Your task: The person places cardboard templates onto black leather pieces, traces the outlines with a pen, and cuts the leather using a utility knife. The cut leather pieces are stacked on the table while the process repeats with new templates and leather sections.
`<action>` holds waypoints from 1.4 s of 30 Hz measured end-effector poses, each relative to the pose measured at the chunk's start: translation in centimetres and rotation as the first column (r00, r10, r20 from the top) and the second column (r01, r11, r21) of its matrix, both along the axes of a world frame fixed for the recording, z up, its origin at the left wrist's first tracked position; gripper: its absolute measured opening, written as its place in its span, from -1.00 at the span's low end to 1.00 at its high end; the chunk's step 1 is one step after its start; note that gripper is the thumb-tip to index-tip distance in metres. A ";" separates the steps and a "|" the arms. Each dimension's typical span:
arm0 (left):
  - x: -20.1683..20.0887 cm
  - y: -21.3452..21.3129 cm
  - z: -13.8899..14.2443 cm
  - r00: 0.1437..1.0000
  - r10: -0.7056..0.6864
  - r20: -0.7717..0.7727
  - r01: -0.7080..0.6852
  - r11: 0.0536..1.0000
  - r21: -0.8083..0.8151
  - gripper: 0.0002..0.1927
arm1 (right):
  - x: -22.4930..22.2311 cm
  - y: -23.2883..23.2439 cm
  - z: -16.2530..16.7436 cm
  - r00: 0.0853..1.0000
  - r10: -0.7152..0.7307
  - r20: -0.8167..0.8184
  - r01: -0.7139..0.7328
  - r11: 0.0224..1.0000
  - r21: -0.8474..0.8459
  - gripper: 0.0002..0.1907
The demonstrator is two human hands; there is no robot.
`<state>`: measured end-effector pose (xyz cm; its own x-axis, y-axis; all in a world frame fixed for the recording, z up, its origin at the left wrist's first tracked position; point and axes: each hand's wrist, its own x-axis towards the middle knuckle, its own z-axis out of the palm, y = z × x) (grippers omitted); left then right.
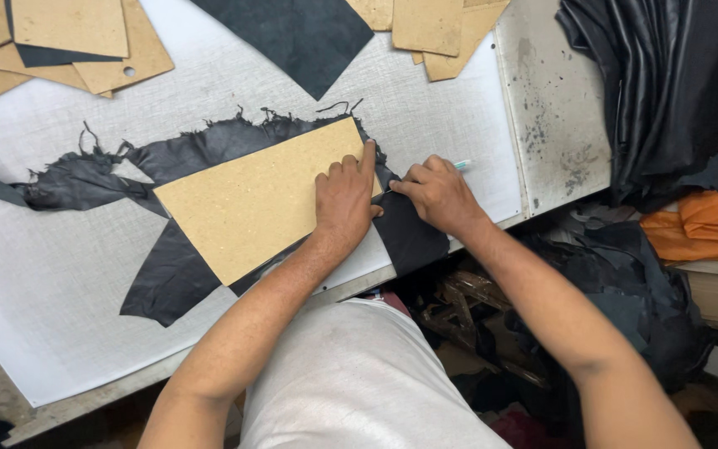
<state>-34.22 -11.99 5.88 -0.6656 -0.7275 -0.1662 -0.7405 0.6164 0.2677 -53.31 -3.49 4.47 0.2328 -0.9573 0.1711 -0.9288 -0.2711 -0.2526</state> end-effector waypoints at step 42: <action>11.8 5.0 -4.0 0.788 -0.001 -0.616 -0.169 0.961 -0.219 -0.70 | 9.3 2.1 3.6 0.842 -0.267 0.468 0.053 0.905 0.421 -0.61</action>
